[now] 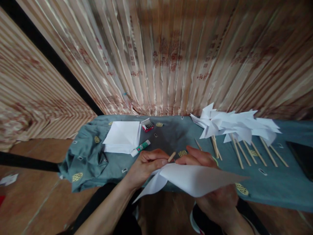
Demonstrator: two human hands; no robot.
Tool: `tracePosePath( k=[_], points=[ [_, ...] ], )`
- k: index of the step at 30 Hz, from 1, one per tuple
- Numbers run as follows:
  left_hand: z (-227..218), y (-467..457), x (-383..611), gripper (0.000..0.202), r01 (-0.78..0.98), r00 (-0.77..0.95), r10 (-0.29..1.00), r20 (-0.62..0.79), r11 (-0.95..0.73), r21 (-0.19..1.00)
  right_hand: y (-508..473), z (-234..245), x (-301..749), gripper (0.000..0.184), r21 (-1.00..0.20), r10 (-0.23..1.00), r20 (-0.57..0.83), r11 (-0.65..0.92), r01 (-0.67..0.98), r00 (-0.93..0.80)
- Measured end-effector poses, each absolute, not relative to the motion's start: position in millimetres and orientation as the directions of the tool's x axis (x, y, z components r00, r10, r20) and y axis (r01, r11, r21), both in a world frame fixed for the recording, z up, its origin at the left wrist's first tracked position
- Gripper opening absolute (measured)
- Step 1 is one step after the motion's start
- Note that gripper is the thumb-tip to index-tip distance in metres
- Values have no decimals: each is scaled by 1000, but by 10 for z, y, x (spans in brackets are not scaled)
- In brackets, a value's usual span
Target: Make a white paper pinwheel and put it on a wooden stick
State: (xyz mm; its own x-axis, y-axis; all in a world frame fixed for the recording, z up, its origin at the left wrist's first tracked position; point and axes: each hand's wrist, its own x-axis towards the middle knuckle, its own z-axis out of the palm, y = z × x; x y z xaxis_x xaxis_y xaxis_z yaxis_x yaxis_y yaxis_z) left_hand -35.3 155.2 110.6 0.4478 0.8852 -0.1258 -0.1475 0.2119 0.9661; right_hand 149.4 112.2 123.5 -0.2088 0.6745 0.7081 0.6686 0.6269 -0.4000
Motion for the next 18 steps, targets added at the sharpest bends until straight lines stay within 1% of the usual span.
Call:
tracePosePath(
  k=[3, 8, 10, 14, 18],
  points=[
    [1130, 1547, -365, 22, -145, 454, 884, -116, 201, 969, 1112, 1259, 1480, 21, -370, 655, 717, 648, 666, -239],
    [1173, 1538, -353, 25, -146, 455, 880, -138, 227, 963, 1115, 1293, 1480, 29, -392, 656, 718, 659, 642, -234],
    [1182, 1535, -339, 26, -166, 444, 876, -188, 286, 944, 1120, 1294, 1485, 27, -389, 662, 710, 655, 648, -242],
    [1168, 1533, -315, 28, -256, 401, 858, -321, 442, 860, 1126, 1286, 1480, 20, -343, 660, 694, 655, 674, -289],
    [1103, 1531, -306, 37, -335, 363, 859, -360, 481, 810, 1133, 1261, 1473, 20, -356, 673, 690, 635, 685, -266]
  ],
)
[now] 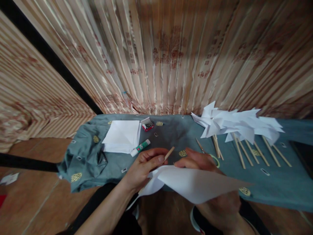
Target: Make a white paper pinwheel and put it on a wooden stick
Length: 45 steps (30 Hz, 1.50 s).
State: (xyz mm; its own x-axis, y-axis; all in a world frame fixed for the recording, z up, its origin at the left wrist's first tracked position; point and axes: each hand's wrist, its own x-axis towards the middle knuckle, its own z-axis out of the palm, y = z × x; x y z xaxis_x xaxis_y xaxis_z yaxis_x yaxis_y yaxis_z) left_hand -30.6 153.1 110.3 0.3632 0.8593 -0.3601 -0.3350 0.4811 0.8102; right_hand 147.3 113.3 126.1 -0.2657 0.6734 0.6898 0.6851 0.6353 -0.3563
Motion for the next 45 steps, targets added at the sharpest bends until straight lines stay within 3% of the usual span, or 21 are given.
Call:
tracePosePath(
  k=[4, 8, 12, 17, 21, 45],
  points=[
    [1054, 1572, -332, 34, -369, 328, 860, -392, 499, 784, 1133, 1249, 1488, 22, -396, 705, 655, 628, 670, -273],
    [1062, 1676, -424, 31, -439, 221, 923, -315, 383, 813, 1125, 1251, 1505, 26, -411, 713, 636, 636, 653, -294],
    [1065, 1723, -493, 31, -384, 105, 959, -262, 282, 879, 1130, 1216, 1513, 28, -424, 703, 642, 658, 622, -307],
    [1052, 1632, -404, 36, -254, 247, 934, -258, 320, 913, 1157, 1181, 1503, 35, -469, 704, 649, 669, 577, -289],
    [1111, 1581, -346, 30, -165, 332, 922, -200, 266, 950, 1171, 1195, 1512, 31, -410, 678, 679, 668, 621, -281],
    [1150, 1561, -382, 8, 0, 226, 974, 11, -11, 1000, 1190, 1147, 1501, 31, -410, 678, 688, 658, 631, -260]
  ],
)
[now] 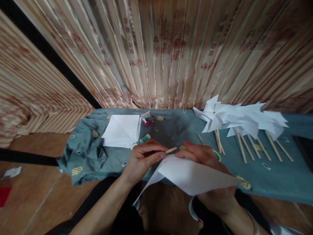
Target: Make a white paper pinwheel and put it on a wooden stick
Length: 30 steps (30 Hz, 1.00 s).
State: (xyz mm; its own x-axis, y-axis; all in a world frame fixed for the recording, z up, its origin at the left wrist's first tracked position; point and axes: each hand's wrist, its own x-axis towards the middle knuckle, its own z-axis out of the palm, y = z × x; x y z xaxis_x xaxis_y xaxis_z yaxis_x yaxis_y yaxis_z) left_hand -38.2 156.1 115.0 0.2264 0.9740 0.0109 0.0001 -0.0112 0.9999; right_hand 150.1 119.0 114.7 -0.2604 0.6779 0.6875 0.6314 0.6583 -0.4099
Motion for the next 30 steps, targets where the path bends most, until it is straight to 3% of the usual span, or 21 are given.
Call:
tracePosePath(
  k=[6, 12, 16, 20, 30],
  points=[
    [1175, 1552, -376, 11, 8, 179, 984, 11, -13, 1000, 1210, 1160, 1493, 42, -426, 695, 669, 650, 630, -265],
    [1149, 1601, -412, 11, -69, -48, 998, 38, -42, 997, 1205, 1169, 1478, 35, -394, 685, 654, 670, 630, -320],
    [1144, 1581, -374, 17, -113, 97, 986, -139, 150, 982, 1206, 1146, 1472, 42, -445, 702, 643, 668, 596, -306],
    [1121, 1537, -326, 26, -255, 214, 922, -321, 370, 893, 1231, 1133, 1488, 28, -417, 696, 652, 661, 624, -301],
    [1046, 1502, -308, 28, -335, 309, 861, -404, 496, 801, 1222, 1142, 1474, 27, -396, 661, 699, 677, 620, -275]
  ],
)
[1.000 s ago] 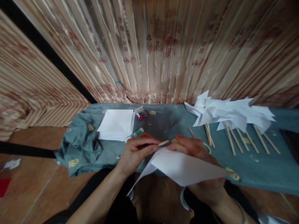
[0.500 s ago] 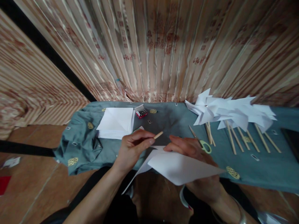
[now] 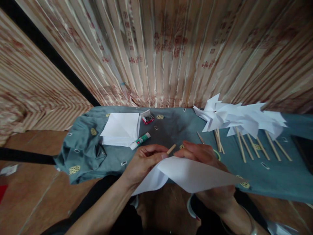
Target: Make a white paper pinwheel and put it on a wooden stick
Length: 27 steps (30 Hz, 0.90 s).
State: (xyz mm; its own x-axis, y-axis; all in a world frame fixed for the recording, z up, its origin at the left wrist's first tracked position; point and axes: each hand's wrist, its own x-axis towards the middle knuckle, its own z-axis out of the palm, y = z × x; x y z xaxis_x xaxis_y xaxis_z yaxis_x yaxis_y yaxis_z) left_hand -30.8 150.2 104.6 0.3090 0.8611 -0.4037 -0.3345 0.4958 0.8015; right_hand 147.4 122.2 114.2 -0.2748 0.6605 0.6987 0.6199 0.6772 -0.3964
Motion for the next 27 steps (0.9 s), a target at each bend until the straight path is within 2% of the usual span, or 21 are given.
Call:
tracePosePath(
  k=[15, 27],
  points=[
    [968, 1528, -329, 25, -300, 330, 871, -365, 463, 834, 1236, 1154, 1484, 24, -372, 656, 703, 670, 643, -277],
    [1001, 1520, -340, 24, -277, 351, 871, -344, 447, 851, 1235, 1110, 1474, 32, -391, 648, 715, 681, 619, -262]
  ],
)
